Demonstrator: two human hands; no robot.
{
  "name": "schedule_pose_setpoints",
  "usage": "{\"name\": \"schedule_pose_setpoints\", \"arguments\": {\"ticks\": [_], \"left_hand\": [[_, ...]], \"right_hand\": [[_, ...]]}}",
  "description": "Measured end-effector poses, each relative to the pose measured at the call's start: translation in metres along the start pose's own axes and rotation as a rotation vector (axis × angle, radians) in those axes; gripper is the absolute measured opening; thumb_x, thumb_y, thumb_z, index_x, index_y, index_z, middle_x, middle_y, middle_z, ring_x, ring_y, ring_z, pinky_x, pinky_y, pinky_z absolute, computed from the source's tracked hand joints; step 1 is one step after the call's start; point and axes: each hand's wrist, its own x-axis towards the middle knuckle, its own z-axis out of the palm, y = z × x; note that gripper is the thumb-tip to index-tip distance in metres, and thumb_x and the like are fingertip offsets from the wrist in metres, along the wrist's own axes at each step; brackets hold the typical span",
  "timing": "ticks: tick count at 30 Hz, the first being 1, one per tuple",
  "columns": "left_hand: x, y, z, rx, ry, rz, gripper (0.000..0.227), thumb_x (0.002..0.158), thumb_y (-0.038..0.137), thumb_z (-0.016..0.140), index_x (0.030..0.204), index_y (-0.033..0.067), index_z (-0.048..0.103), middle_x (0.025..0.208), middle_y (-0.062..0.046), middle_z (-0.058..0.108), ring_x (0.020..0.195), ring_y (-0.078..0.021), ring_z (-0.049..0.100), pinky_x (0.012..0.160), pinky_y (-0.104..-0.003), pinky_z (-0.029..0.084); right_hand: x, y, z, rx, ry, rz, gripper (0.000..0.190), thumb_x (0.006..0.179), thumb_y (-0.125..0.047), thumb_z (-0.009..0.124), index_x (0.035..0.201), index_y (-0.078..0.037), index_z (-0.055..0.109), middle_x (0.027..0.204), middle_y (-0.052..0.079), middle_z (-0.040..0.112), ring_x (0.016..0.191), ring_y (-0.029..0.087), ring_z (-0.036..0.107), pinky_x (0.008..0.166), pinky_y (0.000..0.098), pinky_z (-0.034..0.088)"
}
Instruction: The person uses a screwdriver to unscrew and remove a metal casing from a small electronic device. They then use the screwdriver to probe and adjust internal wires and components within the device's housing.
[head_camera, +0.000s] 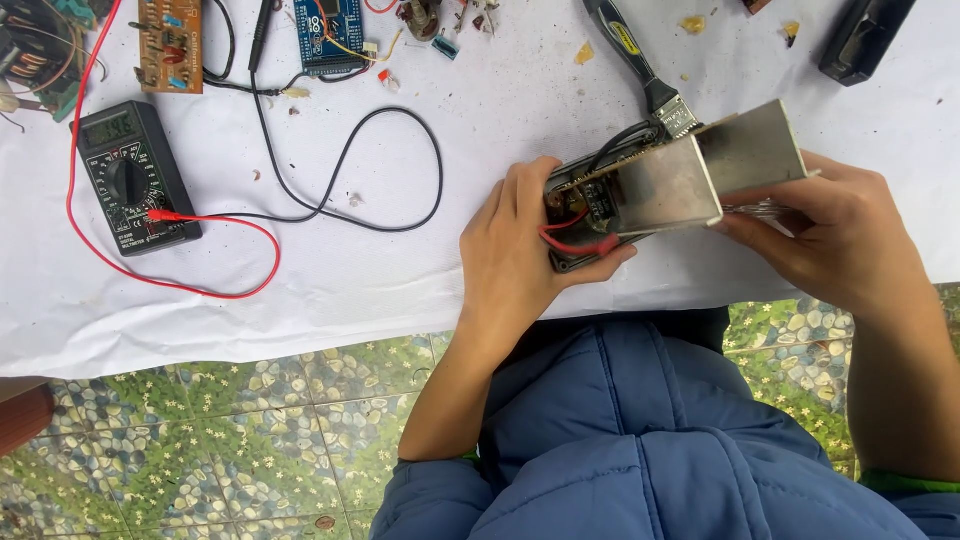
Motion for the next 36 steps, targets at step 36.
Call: {"name": "schedule_pose_setpoints", "arguments": {"ticks": [36], "left_hand": [[-0.002,-0.002,-0.001,0.005,-0.032,-0.016,0.086,0.069,0.065,0.089,0.121,0.0087,0.049,0.102,-0.004,0.06,0.088,-0.0255,0.064,0.068,-0.037,0.049]], "right_hand": [[-0.003,0.036,0.015,-0.195,-0.008,-0.211,0.008,0.101,-0.001,0.065,0.109,-0.001,0.067,0.091,0.018,0.063,0.093,0.042,0.056,0.074,0.0492,0.048]]}}
